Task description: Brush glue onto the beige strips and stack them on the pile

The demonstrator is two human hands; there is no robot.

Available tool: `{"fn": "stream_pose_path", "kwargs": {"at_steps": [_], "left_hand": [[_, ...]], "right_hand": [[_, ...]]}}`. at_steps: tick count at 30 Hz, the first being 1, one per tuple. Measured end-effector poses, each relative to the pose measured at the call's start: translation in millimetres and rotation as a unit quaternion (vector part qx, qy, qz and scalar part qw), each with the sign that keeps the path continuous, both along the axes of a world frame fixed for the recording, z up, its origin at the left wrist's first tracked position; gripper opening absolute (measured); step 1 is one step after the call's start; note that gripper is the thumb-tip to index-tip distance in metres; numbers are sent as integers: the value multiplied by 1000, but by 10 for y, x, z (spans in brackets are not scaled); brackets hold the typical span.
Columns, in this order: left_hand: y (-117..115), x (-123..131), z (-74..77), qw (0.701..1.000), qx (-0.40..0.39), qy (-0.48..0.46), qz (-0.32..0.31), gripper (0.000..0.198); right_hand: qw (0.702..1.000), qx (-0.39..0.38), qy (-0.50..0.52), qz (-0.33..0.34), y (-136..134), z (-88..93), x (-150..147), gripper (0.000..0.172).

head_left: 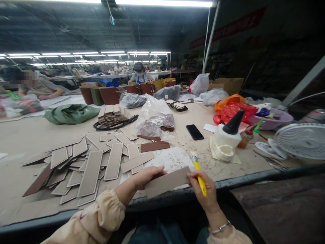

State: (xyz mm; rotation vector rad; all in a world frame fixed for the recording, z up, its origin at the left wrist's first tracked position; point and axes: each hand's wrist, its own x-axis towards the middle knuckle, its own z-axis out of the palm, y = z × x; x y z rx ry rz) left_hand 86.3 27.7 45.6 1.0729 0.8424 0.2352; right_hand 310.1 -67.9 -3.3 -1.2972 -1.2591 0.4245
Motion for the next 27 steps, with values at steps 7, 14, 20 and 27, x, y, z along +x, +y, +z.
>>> {"fn": "stream_pose_path", "kwargs": {"at_steps": [7, 14, 20, 27], "left_hand": [[-28, -587, -368, 878, 425, 132, 176, 34], [-298, -774, -635, 777, 618, 111, -47, 26], [-286, -756, -641, 750, 647, 119, -76, 28], [-298, -752, -730, 700, 706, 94, -46, 21]], "right_hand": [[990, -36, 30, -135, 11, -37, 206, 25], [991, -94, 15, -96, 48, -168, 118, 27], [990, -124, -1, -70, 95, -225, 41, 28], [985, -146, -64, -68, 121, -258, 21, 26]]}}
